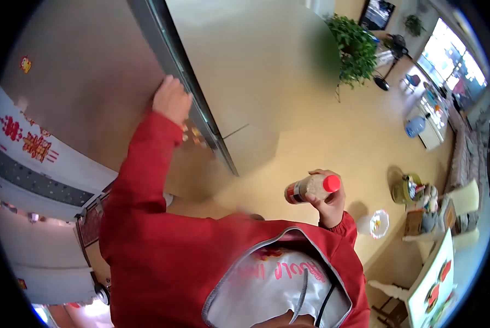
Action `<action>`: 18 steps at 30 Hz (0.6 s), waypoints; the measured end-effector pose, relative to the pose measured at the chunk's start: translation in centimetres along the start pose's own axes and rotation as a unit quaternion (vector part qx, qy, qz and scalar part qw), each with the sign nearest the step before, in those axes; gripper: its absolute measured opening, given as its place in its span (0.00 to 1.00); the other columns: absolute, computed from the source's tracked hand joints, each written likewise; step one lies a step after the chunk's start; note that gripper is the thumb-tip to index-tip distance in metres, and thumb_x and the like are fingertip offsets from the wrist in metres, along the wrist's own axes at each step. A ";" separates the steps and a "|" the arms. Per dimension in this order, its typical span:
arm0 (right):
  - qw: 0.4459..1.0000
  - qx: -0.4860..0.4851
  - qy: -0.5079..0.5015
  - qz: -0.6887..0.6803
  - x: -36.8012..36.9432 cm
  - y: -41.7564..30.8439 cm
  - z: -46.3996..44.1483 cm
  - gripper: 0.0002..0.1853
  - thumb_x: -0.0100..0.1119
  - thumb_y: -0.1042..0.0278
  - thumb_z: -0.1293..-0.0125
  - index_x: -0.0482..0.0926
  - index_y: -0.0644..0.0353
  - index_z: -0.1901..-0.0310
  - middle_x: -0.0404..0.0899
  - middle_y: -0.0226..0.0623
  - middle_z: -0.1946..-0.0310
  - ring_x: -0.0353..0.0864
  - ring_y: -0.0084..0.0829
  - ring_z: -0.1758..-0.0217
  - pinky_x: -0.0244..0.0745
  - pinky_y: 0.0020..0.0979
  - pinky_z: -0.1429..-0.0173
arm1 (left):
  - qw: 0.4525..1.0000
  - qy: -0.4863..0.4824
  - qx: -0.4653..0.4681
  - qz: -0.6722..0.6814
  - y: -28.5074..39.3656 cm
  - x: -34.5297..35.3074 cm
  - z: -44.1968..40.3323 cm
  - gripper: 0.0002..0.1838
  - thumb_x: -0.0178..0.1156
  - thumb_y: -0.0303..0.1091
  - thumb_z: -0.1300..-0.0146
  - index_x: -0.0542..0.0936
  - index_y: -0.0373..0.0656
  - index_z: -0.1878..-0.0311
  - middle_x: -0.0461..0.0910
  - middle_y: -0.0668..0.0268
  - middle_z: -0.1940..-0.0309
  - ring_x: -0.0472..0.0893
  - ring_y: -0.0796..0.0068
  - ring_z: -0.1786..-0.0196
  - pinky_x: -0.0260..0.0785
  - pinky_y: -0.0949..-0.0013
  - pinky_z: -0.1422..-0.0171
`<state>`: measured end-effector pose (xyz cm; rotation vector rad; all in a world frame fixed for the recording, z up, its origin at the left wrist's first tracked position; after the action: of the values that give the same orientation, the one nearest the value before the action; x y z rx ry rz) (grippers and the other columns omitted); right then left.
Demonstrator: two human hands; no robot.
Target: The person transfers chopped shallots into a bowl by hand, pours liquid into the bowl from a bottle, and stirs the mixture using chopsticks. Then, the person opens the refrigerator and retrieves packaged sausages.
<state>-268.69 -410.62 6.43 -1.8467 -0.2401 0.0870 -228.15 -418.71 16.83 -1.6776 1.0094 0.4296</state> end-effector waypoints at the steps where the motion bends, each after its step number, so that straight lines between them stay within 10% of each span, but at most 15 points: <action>1: 0.999 -0.001 -0.018 -0.040 1.0 0.5 -1.8 0.31 0.74 0.64 0.50 0.72 0.64 0.46 0.79 0.42 0.49 0.78 0.35 0.46 0.72 0.36 0.40 | 0.995 0.072 0.014 0.071 0.6 -1.9 1.8 0.14 0.64 0.38 0.40 0.81 0.41 0.78 0.77 0.61 0.74 0.75 0.63 0.57 0.64 0.61 0.37; 6: 0.960 0.001 -0.099 -0.261 7.9 2.0 -9.7 0.38 0.71 0.46 0.49 0.71 0.64 0.44 0.78 0.46 0.51 0.79 0.37 0.49 0.74 0.36 0.44 | 0.936 0.322 0.032 0.140 3.8 -9.2 13.4 0.02 0.67 0.34 0.41 0.82 0.50 0.68 0.82 0.69 0.60 0.78 0.69 0.54 0.67 0.58 0.43; 9: 0.906 0.007 -0.170 -0.389 13.1 1.4 -13.5 0.41 0.65 0.35 0.45 0.69 0.62 0.41 0.76 0.47 0.51 0.77 0.38 0.49 0.75 0.37 0.46 | 0.939 0.162 -0.271 0.134 3.7 -10.9 21.3 0.32 0.61 0.44 0.36 0.70 0.36 0.32 0.68 0.50 0.34 0.65 0.46 0.32 0.55 0.47 0.27; 10: 0.876 0.012 -0.212 -0.434 15.0 1.3 -14.6 0.41 0.62 0.33 0.43 0.68 0.61 0.40 0.76 0.46 0.51 0.77 0.38 0.49 0.74 0.37 0.46 | 0.779 0.528 -0.311 0.133 3.9 -9.9 21.3 0.43 0.60 0.43 0.34 0.50 0.36 0.23 0.55 0.49 0.25 0.58 0.47 0.26 0.47 0.46 0.23; 11: 0.841 0.020 -0.255 -0.477 17.0 1.0 -15.7 0.40 0.60 0.32 0.41 0.68 0.60 0.40 0.75 0.46 0.50 0.77 0.37 0.48 0.74 0.37 0.46 | 0.741 0.550 -0.344 0.176 3.4 -10.9 21.9 0.47 0.57 0.41 0.31 0.37 0.37 0.22 0.51 0.48 0.24 0.58 0.54 0.26 0.44 0.53 0.21; 13: 0.789 0.027 -0.291 -0.540 21.1 -0.6 -17.7 0.38 0.53 0.31 0.36 0.68 0.59 0.40 0.74 0.44 0.50 0.76 0.37 0.48 0.73 0.35 0.46 | 0.685 0.468 -0.498 0.253 2.1 -12.0 25.0 0.41 0.52 0.40 0.28 0.43 0.29 0.23 0.43 0.46 0.22 0.53 0.56 0.23 0.44 0.56 0.22; 15: 0.756 0.008 -0.314 -0.574 25.6 -2.5 -19.6 0.34 0.44 0.34 0.28 0.68 0.59 0.39 0.74 0.43 0.48 0.76 0.35 0.49 0.72 0.34 0.45 | 0.675 0.435 -0.517 0.297 2.7 -9.6 33.0 0.29 0.53 0.38 0.29 0.64 0.28 0.32 0.68 0.50 0.35 0.70 0.58 0.36 0.60 0.58 0.31; 18: 0.780 -0.015 -0.275 -0.562 30.7 -5.2 -21.1 0.34 0.40 0.34 0.27 0.67 0.59 0.38 0.74 0.44 0.44 0.77 0.35 0.45 0.71 0.37 0.39 | 0.745 0.363 -0.538 0.154 2.1 -10.6 37.6 0.28 0.58 0.40 0.32 0.68 0.30 0.36 0.74 0.51 0.42 0.74 0.58 0.44 0.67 0.57 0.37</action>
<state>-235.47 -422.67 19.42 -1.3887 -1.7156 -0.2204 -228.28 -380.26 9.81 -2.8611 1.8356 0.6675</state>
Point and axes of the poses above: each hand's wrist, its own z-axis away from the middle knuckle, its own x-axis out of the palm, y = z × x, the point moved 4 cm from there along -z, towards the middle knuckle
